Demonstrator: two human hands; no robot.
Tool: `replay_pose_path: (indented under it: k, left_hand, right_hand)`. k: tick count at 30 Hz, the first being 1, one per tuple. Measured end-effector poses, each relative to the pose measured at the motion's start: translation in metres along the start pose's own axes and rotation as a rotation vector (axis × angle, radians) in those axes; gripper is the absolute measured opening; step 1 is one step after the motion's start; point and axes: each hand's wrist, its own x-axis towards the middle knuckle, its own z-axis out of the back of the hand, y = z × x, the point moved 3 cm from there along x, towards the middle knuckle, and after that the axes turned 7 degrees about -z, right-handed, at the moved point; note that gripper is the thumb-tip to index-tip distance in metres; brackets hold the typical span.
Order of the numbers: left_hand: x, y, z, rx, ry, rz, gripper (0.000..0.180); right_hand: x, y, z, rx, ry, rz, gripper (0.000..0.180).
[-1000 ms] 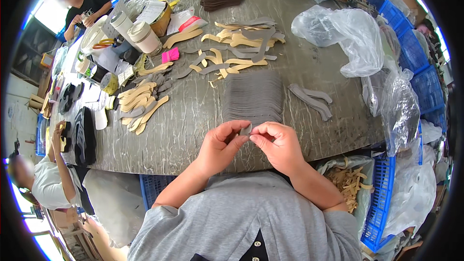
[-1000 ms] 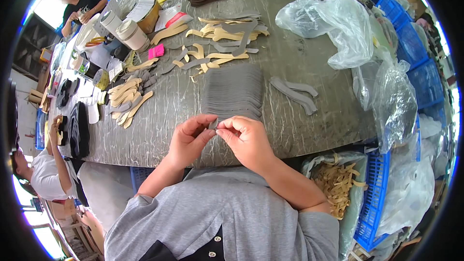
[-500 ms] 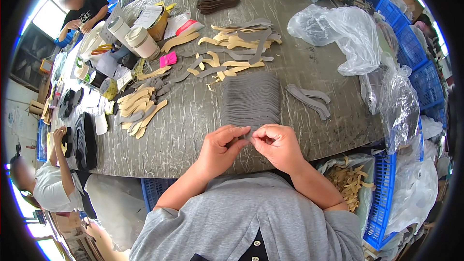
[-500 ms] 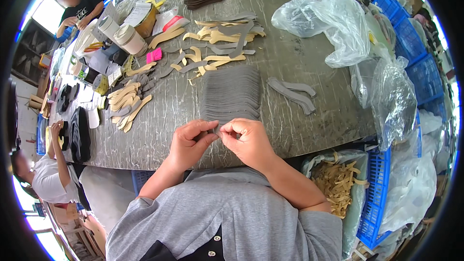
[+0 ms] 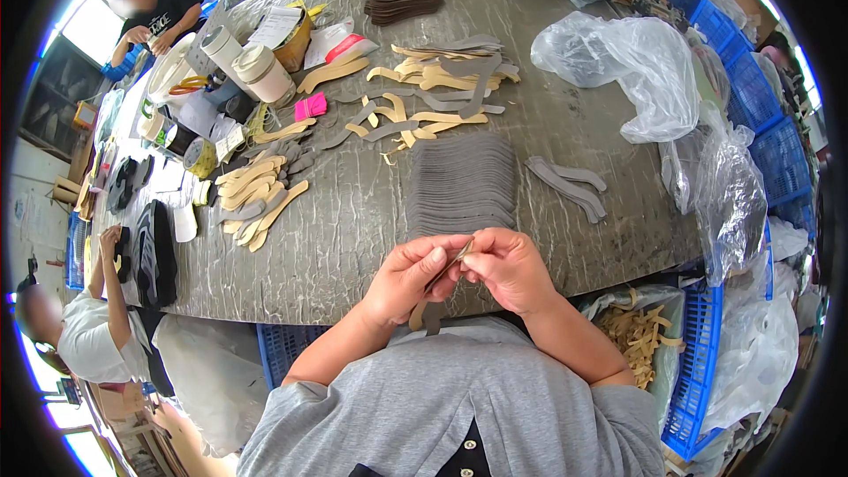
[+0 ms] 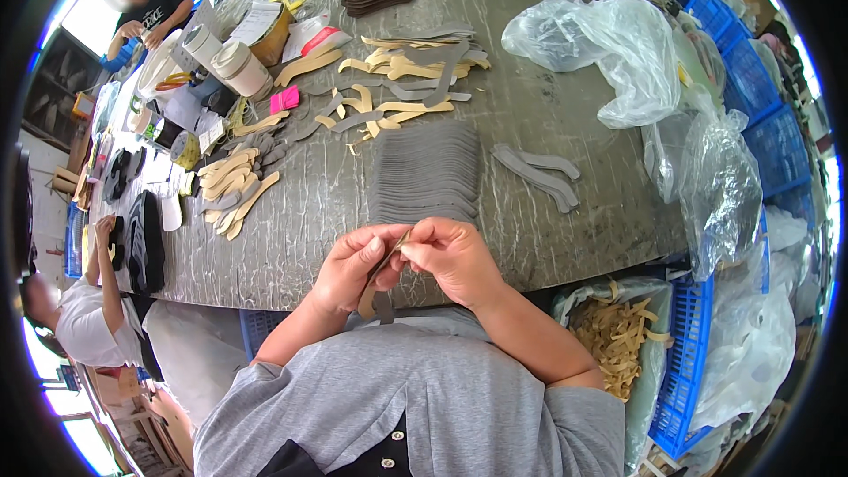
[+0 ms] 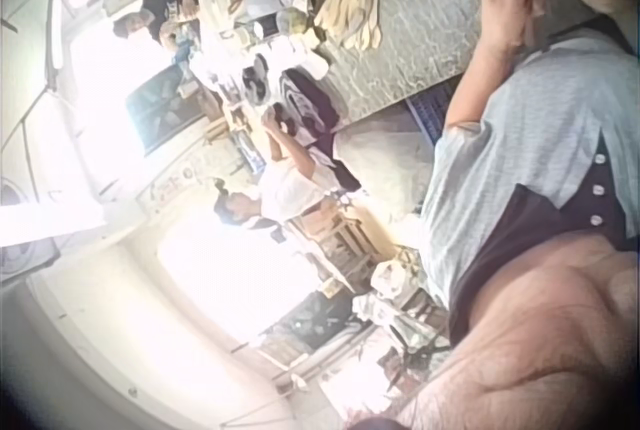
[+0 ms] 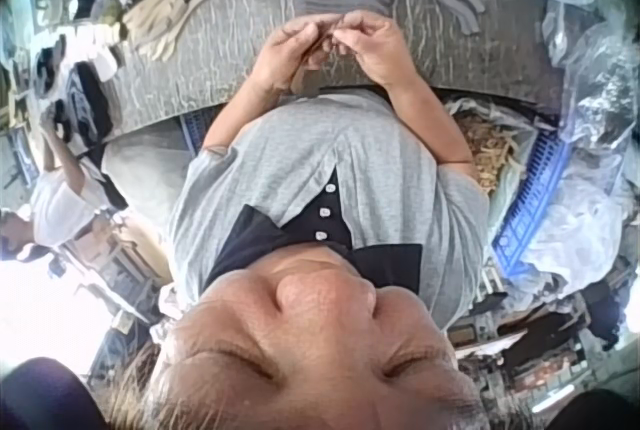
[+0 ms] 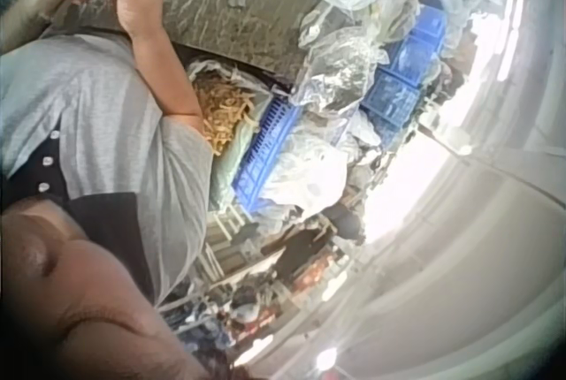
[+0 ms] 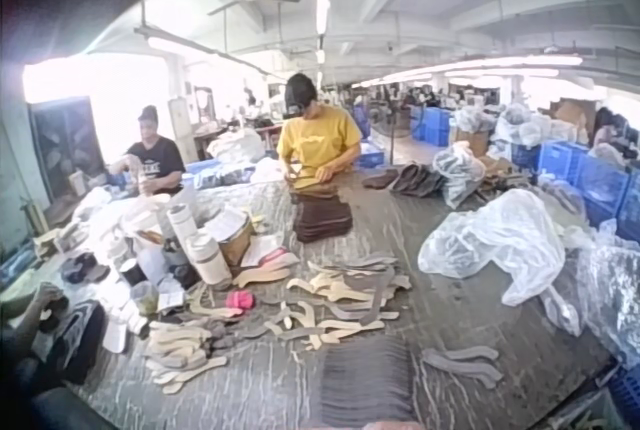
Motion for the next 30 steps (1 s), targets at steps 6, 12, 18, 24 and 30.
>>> replay_pose_path:
  k: [6, 12, 18, 24, 30]
  left_hand:
    - [0.017, -0.018, 0.019, 0.982, -0.127, -0.254, 0.026]
    - [0.031, -0.056, -0.023, 1.302, 0.269, -0.774, 0.031]
    - [0.017, -0.05, 0.01, 1.056, 0.082, -0.463, 0.011]
    - [0.002, -0.046, 0.062, 0.994, -0.22, -0.07, 0.005]
    - [0.008, -0.032, 0.062, 1.088, -0.161, 0.031, 0.01]
  right_hand:
    - [0.0, 0.023, 0.004, 0.255, -0.159, 0.252, 0.011]
    - [0.0, 0.008, 0.007, 0.052, 0.044, 0.001, 0.01]
    - [-0.016, 0.037, 0.036, 0.535, -0.265, 0.297, 0.015]
    - [-0.062, 0.03, 0.103, 0.012, -0.445, 0.107, 0.01]
    - [-0.048, -0.023, 0.076, -0.264, -0.344, 0.069, 0.022]
